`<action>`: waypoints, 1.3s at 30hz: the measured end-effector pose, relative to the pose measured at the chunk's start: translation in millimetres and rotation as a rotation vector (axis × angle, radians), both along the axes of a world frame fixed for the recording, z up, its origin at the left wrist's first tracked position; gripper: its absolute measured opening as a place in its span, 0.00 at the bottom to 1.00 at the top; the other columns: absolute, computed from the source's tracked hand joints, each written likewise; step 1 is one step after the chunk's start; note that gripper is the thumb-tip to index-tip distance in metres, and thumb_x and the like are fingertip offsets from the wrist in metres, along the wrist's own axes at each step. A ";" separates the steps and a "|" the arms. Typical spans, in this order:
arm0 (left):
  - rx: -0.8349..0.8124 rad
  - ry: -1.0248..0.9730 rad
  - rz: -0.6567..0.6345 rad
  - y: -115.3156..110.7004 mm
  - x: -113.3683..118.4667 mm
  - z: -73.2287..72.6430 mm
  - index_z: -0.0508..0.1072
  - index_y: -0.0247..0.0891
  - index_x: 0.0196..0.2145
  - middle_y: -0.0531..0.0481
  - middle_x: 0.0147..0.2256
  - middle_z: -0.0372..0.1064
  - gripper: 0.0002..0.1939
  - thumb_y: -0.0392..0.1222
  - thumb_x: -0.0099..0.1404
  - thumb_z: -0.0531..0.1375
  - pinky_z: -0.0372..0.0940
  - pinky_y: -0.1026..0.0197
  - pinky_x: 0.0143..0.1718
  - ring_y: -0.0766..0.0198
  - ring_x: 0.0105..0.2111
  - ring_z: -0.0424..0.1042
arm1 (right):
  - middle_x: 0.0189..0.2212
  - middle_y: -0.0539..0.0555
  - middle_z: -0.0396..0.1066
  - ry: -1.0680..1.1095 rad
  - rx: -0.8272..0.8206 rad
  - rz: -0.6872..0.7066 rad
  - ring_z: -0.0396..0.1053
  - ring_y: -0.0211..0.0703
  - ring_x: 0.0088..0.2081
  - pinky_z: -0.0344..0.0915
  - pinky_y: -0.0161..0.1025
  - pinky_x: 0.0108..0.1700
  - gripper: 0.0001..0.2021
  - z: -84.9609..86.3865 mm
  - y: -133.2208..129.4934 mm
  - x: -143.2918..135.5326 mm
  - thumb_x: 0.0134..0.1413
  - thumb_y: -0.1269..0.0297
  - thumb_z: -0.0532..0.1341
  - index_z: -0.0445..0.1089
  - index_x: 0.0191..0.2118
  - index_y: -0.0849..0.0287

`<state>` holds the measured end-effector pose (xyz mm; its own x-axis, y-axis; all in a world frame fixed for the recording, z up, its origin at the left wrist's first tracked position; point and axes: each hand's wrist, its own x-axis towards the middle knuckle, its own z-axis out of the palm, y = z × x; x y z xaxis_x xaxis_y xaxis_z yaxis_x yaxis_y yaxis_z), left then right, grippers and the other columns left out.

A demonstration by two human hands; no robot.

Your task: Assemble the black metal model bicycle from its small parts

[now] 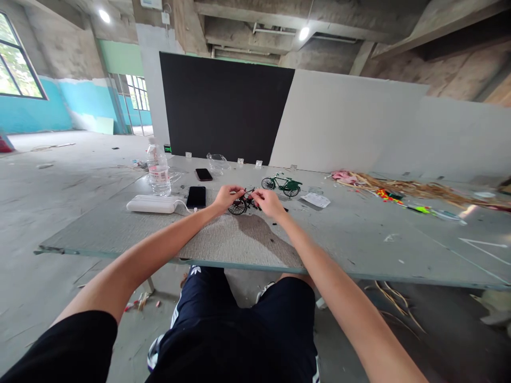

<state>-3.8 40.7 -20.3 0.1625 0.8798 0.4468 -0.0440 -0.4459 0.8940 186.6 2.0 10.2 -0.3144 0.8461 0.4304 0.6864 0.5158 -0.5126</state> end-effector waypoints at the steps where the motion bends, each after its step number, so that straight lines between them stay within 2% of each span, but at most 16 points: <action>1: 0.022 0.030 0.007 1.3 0.1 -0.1 0.80 0.35 0.33 0.45 0.33 0.77 0.15 0.51 0.57 0.68 0.64 0.61 0.37 0.61 0.33 0.72 | 0.21 0.50 0.69 0.062 -0.090 0.036 0.63 0.39 0.21 0.57 0.36 0.28 0.19 -0.1 1.8 1.9 0.69 0.53 0.51 0.74 0.38 0.60; 3: 0.045 0.080 0.025 4.2 0.3 -0.6 0.80 0.35 0.35 0.45 0.34 0.78 0.16 0.51 0.57 0.68 0.65 0.60 0.37 0.61 0.34 0.73 | 0.22 0.50 0.69 0.129 -0.170 0.072 0.62 0.39 0.21 0.57 0.36 0.27 0.21 -1.5 4.3 4.0 0.68 0.50 0.51 0.74 0.38 0.60; 6: 0.028 0.082 0.040 7.6 -0.9 -1.4 0.80 0.34 0.36 0.44 0.35 0.78 0.16 0.51 0.57 0.68 0.65 0.60 0.37 0.60 0.35 0.73 | 0.31 0.55 0.75 0.102 -0.050 0.039 0.69 0.41 0.29 0.62 0.37 0.34 0.14 -5.1 4.3 2.5 0.65 0.54 0.56 0.72 0.40 0.60; 8: 0.006 0.046 0.038 8.2 -2.7 -1.5 0.80 0.34 0.36 0.44 0.36 0.78 0.16 0.50 0.57 0.68 0.65 0.60 0.37 0.61 0.34 0.73 | 0.36 0.57 0.77 -0.003 0.043 0.018 0.71 0.44 0.33 0.63 0.38 0.37 0.11 -6.1 1.9 0.6 0.66 0.60 0.55 0.70 0.46 0.59; 12: -0.023 0.007 0.026 5.3 -5.4 -0.1 0.79 0.33 0.34 0.45 0.33 0.78 0.14 0.48 0.58 0.68 0.65 0.61 0.37 0.62 0.33 0.73 | 0.42 0.58 0.78 -0.352 0.257 -0.070 0.73 0.49 0.37 0.61 0.40 0.38 0.16 -2.2 -6.0 1.7 0.70 0.65 0.49 0.70 0.54 0.56; 14: -0.031 0.007 0.006 3.5 -5.4 0.8 0.79 0.33 0.34 0.45 0.31 0.77 0.14 0.48 0.58 0.68 0.65 0.61 0.36 0.62 0.33 0.73 | 0.46 0.60 0.77 -0.477 0.365 -0.119 0.73 0.51 0.42 0.60 0.40 0.39 0.16 0.2 -9.0 3.4 0.69 0.66 0.49 0.70 0.55 0.55; 16: -0.040 0.007 -0.003 2.3 -4.8 1.2 0.79 0.33 0.34 0.46 0.30 0.77 0.13 0.48 0.58 0.68 0.65 0.62 0.34 0.62 0.32 0.73 | 0.44 0.61 0.78 -0.518 0.401 -0.120 0.72 0.52 0.43 0.59 0.41 0.41 0.16 0.6 -9.8 3.8 0.69 0.67 0.49 0.72 0.53 0.56; 18: -0.033 0.011 0.004 2.4 -4.5 1.1 0.79 0.33 0.34 0.46 0.30 0.77 0.14 0.48 0.58 0.68 0.65 0.62 0.34 0.62 0.31 0.73 | 0.38 0.61 0.78 -0.458 0.361 -0.121 0.72 0.51 0.39 0.59 0.41 0.39 0.15 -1.4 -7.6 2.3 0.70 0.64 0.49 0.72 0.49 0.58; 20: -0.013 0.020 0.009 3.6 -4.6 0.7 0.79 0.33 0.34 0.45 0.30 0.77 0.14 0.48 0.58 0.68 0.65 0.62 0.35 0.62 0.32 0.73 | 0.32 0.58 0.76 -0.291 0.262 -0.105 0.71 0.49 0.33 0.58 0.40 0.36 0.16 -5.0 -2.7 0.2 0.70 0.59 0.49 0.73 0.45 0.58; 24: 0.011 0.074 0.011 7.6 -5.1 0.2 0.80 0.33 0.35 0.44 0.34 0.78 0.14 0.48 0.58 0.68 0.66 0.60 0.36 0.61 0.33 0.74 | 0.20 0.50 0.64 0.105 -0.098 0.030 0.61 0.41 0.21 0.56 0.38 0.29 0.21 -12.3 9.3 -1.1 0.70 0.51 0.47 0.72 0.38 0.58; 26: 0.024 0.116 0.020 9.1 -5.2 -0.1 0.81 0.33 0.36 0.43 0.35 0.79 0.14 0.47 0.58 0.68 0.66 0.60 0.37 0.61 0.33 0.74 | 0.19 0.48 0.62 0.178 -0.181 0.046 0.59 0.40 0.20 0.56 0.37 0.27 0.21 -14.0 12.2 -0.5 0.68 0.49 0.48 0.71 0.37 0.58; 29: 0.046 0.116 0.043 10.2 -5.6 -0.9 0.81 0.33 0.37 0.43 0.35 0.79 0.14 0.48 0.60 0.67 0.66 0.60 0.38 0.61 0.33 0.74 | 0.29 0.53 0.71 0.116 -0.033 0.005 0.67 0.42 0.28 0.61 0.38 0.33 0.13 -13.6 9.8 -0.1 0.65 0.54 0.54 0.69 0.40 0.58; 32: 0.037 0.071 0.058 10.4 -6.8 -1.7 0.80 0.33 0.35 0.43 0.34 0.78 0.15 0.49 0.60 0.66 0.65 0.60 0.38 0.61 0.34 0.74 | 0.39 0.58 0.75 -0.114 0.147 -0.004 0.70 0.46 0.35 0.61 0.39 0.37 0.11 -11.3 2.4 -1.0 0.68 0.62 0.51 0.67 0.48 0.58; 36: 0.023 0.052 0.007 10.0 -7.6 -1.7 0.79 0.33 0.33 0.44 0.32 0.78 0.17 0.53 0.58 0.67 0.65 0.61 0.35 0.61 0.33 0.73 | 0.41 0.63 0.76 -0.377 0.400 -0.069 0.69 0.53 0.42 0.59 0.42 0.42 0.15 -8.1 -6.2 -2.9 0.70 0.65 0.47 0.70 0.49 0.58; 39: 0.026 0.044 -0.011 9.4 -7.0 -1.2 0.79 0.33 0.33 0.45 0.32 0.77 0.18 0.54 0.57 0.68 0.65 0.62 0.34 0.61 0.32 0.74 | 0.35 0.60 0.75 -0.292 0.377 -0.062 0.68 0.50 0.38 0.58 0.41 0.40 0.14 -7.5 -7.0 -4.3 0.70 0.62 0.48 0.71 0.45 0.57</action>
